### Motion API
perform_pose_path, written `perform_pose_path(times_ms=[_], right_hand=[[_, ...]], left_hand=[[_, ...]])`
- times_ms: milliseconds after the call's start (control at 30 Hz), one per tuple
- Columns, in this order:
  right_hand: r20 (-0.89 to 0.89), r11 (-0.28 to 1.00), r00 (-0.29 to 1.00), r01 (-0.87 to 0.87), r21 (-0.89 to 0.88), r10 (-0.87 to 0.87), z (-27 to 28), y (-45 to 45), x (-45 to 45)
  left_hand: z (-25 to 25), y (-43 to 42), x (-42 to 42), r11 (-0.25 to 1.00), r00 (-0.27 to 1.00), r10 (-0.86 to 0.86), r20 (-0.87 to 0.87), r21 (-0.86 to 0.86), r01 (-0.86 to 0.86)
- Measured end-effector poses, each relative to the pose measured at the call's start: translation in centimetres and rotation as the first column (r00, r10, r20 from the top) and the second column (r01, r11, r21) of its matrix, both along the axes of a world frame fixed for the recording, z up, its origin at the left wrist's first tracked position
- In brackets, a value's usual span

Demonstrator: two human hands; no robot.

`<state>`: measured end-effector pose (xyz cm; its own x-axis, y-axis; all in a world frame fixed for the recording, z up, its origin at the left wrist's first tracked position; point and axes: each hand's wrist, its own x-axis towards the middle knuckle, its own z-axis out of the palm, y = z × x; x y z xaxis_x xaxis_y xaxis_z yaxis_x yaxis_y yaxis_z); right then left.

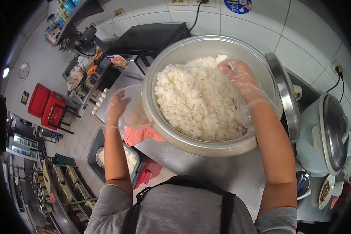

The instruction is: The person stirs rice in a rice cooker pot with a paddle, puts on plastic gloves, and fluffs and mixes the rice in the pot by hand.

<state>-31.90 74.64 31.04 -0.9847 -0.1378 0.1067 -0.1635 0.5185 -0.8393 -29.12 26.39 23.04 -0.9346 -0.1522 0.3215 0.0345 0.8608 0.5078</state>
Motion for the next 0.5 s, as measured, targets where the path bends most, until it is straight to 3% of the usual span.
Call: perform_pose_path(times_ms=[67, 167, 200, 233, 300, 367, 400, 433, 467, 500], right_hand=[[0.18, 0.996, 0.983, 0.041, -0.074, -0.027, 1.8, -0.4, 0.9], [0.189, 0.973, 0.98, 0.107, -0.207, -0.067, 1.0, -0.3, 0.3], [0.122, 0.966, 0.99, 0.097, -0.238, -0.07, 0.9, -0.5, 0.5], [0.053, 0.959, 0.996, 0.084, -0.27, -0.072, 0.9, -0.7, 0.9], [-0.032, 0.943, 0.997, 0.056, -0.329, -0.07, 0.7, -0.8, 0.5], [-0.049, 0.924, 0.996, 0.054, -0.38, -0.078, 0.2, -0.2, -0.1], [-0.036, 0.918, 0.997, 0.046, -0.394, -0.065, 0.3, -0.2, -0.2], [-0.02, 0.913, 0.998, 0.041, -0.406, -0.053, 0.5, 0.0, -0.1], [-0.006, 0.907, 0.999, 0.035, -0.42, -0.041, 0.6, 0.1, -0.1], [0.001, 0.912, 1.0, 0.018, -0.409, -0.02, 0.6, 0.1, -0.2]], left_hand=[[4.4, 4.6, 2.6, 0.985, 0.991, 0.134, -0.027, -0.11, -0.136], [8.3, 6.7, 2.1, 0.997, 0.996, 0.079, -0.048, -0.013, -0.08], [9.5, 7.3, 2.1, 0.971, 0.97, -0.013, -0.242, 0.228, 0.07], [10.8, 8.0, 2.4, 0.874, 0.893, -0.054, -0.447, 0.412, 0.258], [16.2, 10.2, 6.4, 0.771, 0.6, 0.103, -0.794, 0.445, 0.456], [20.5, 9.9, 10.4, 0.815, 0.23, 0.408, -0.884, 0.466, 0.344], [21.2, 8.0, 13.2, 0.533, 0.193, 0.236, -0.952, 0.293, 0.794], [21.1, 5.0, 16.1, 0.27, 0.1, 0.103, -0.99, 0.125, 0.955], [21.1, 2.1, 19.0, -0.051, 0.011, 0.006, -1.0, 0.011, 0.999], [21.6, 2.2, 19.4, -0.163, -0.101, -0.071, -0.992, -0.089, 0.983]])
